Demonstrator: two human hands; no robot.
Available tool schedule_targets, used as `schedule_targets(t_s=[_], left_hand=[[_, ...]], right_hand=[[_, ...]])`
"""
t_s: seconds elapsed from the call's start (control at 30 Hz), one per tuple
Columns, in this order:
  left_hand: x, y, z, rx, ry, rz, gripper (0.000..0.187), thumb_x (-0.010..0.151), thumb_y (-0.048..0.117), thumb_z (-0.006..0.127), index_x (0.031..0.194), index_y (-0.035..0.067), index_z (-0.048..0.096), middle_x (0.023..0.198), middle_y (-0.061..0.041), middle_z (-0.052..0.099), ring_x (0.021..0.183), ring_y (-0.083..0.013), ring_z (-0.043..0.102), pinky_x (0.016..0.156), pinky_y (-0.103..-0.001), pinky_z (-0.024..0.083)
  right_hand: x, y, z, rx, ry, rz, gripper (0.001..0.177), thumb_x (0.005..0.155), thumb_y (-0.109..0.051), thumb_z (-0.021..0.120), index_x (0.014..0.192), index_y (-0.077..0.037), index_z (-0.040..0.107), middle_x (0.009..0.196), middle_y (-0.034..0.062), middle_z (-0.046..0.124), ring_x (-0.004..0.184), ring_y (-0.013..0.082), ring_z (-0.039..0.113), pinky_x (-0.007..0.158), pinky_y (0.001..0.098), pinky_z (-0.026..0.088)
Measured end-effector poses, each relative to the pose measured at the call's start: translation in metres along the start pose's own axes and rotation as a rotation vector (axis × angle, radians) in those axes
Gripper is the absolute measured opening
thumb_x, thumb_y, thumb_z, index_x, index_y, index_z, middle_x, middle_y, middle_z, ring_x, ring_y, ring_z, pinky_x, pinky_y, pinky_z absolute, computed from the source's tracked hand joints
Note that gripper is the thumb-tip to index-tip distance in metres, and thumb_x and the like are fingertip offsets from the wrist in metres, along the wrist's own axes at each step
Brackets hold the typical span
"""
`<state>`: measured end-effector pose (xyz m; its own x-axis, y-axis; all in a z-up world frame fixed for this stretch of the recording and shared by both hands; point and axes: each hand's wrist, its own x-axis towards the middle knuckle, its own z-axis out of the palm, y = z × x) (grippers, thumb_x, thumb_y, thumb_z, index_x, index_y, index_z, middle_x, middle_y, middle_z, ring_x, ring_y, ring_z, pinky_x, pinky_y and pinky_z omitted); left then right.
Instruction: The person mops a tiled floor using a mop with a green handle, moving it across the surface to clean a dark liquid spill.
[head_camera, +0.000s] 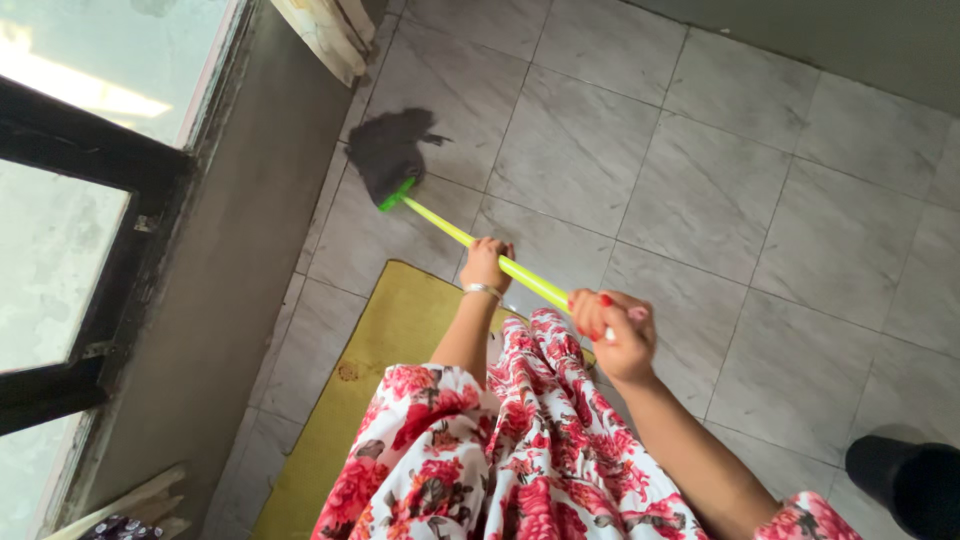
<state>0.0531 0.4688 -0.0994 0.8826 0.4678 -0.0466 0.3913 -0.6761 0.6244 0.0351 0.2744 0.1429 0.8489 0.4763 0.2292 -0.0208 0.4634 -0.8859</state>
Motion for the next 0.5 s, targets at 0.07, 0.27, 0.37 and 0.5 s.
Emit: schedule_targets(t_s=[0.07,0.27,0.37,0.5], left_hand=[[-0.006,0.016,0.013,-0.062,0.022,0.086,0.02,0.09,0.027,0.067,0.078,0.012,0.071,0.093,-0.009,0.069,0.101,-0.0334,0.062,0.081,-0.047,0.056],[-0.026,0.101,0.069,-0.223,-0.075,0.433,0.025,0.093,0.02,0.068,0.072,0.006,0.066,0.077,-0.015,0.068,0.083,-0.038,0.064,0.083,-0.048,0.052],[-0.057,0.157,0.095,-0.36,-0.209,0.546,0.012,0.084,0.017,0.066,0.079,0.007,0.07,0.082,-0.016,0.071,0.082,-0.0393,0.065,0.081,-0.049,0.052],[-0.116,0.242,0.127,-0.372,-0.486,0.59,0.024,0.095,0.025,0.065,0.082,0.005,0.071,0.086,-0.019,0.072,0.085,-0.0407,0.066,0.083,-0.05,0.054]], right_hand=[[-0.002,-0.018,-0.011,-0.01,0.01,-0.026,0.039,0.102,-0.014,0.042,0.063,-0.008,0.039,0.056,0.0071,0.041,0.056,0.0206,0.039,0.076,0.0438,0.04],[-0.035,-0.095,-0.06,-0.076,0.239,-0.07,0.046,0.108,-0.022,0.036,0.063,-0.009,0.04,0.051,0.0051,0.036,0.054,0.0206,0.036,0.077,0.0471,0.04],[-0.065,-0.138,-0.088,-0.14,0.39,-0.061,0.049,0.111,-0.025,0.034,0.065,-0.01,0.039,0.049,0.005,0.034,0.05,0.0205,0.035,0.08,0.0484,0.041],[-0.124,-0.196,-0.118,-0.239,0.518,-0.12,0.055,0.115,-0.026,0.034,0.062,-0.008,0.039,0.05,0.006,0.034,0.049,0.0203,0.034,0.075,0.0444,0.039]])
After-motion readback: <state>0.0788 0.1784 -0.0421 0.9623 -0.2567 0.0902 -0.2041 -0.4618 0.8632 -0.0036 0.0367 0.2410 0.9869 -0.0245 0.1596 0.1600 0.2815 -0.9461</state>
